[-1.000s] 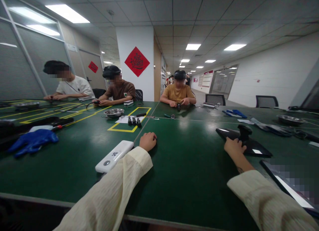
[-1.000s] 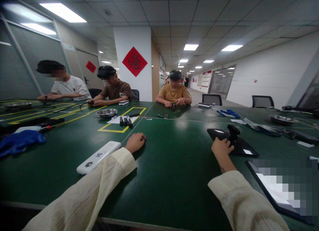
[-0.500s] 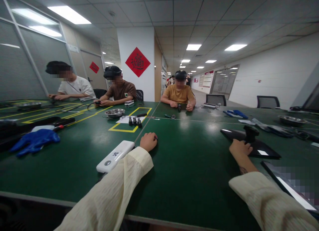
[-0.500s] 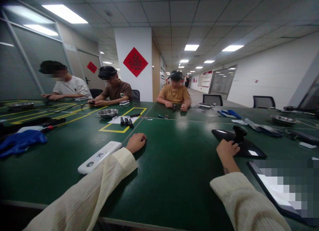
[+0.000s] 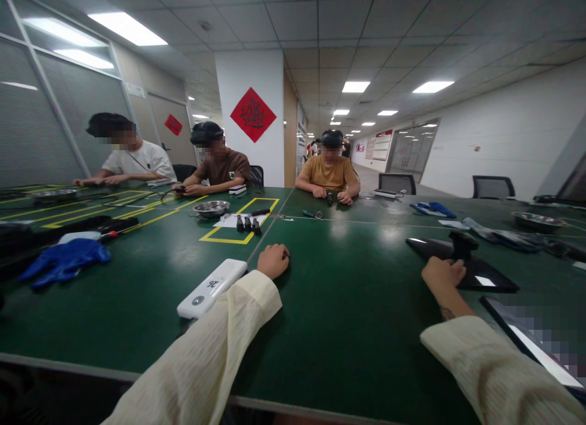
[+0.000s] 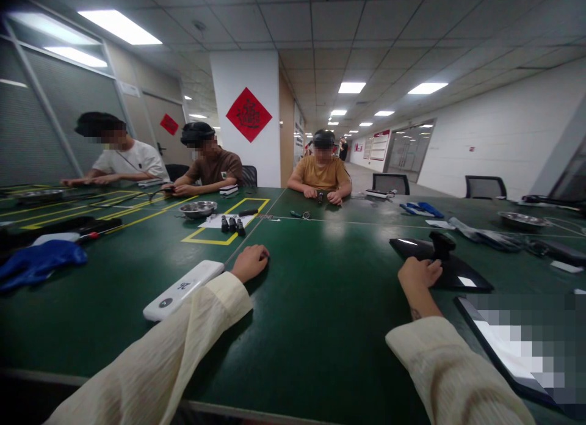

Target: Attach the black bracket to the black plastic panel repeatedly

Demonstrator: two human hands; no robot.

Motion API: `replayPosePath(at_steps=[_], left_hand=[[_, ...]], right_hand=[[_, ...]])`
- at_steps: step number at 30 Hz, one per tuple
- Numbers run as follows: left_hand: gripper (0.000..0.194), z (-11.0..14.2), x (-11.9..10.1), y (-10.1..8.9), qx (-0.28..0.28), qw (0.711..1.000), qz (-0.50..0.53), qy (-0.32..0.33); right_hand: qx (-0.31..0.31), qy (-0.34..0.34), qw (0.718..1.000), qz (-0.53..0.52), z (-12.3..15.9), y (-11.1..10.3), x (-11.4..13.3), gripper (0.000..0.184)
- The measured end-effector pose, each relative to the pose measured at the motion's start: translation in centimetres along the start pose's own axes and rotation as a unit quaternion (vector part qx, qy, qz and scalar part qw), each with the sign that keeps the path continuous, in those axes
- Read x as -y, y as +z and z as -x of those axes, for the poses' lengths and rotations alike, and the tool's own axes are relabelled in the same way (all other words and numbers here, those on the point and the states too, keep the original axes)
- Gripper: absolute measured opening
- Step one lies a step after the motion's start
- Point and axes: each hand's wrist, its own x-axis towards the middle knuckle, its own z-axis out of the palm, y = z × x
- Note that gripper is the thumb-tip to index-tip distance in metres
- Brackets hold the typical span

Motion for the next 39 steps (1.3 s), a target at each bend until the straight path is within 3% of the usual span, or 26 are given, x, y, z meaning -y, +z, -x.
replayPosePath(at_steps=[8,14,24,29,35,39], left_hand=[[0.023,-0.1,0.1,0.1,-0.001,1.000,-0.003,0.007],[0.022,0.0,0.0,0.0,0.001,1.000,0.001,0.005],[0.022,-0.1,0.0,0.1,-0.001,1.000,-0.007,0.007],[0.021,0.0,0.0,0.1,0.003,1.000,-0.006,0.004],[0.022,0.1,-0.1,0.1,0.006,1.000,0.007,-0.014],[0.024,0.1,-0.2,0.2,0.008,1.000,0.008,-0.017]], right_hand=[[0.020,0.077,0.996,0.028,0.3,-0.4,0.6,0.040],[0.011,0.073,0.997,0.028,-0.3,0.0,0.2,0.038],[0.046,0.112,0.992,-0.030,-0.4,-0.6,0.9,0.045],[-0.060,0.156,0.978,-0.124,-0.1,-1.9,1.1,0.065],[-0.200,0.124,0.934,-0.269,-0.4,-2.0,0.6,0.085],[-0.219,0.116,0.908,-0.338,-1.7,-1.2,-0.1,0.083]])
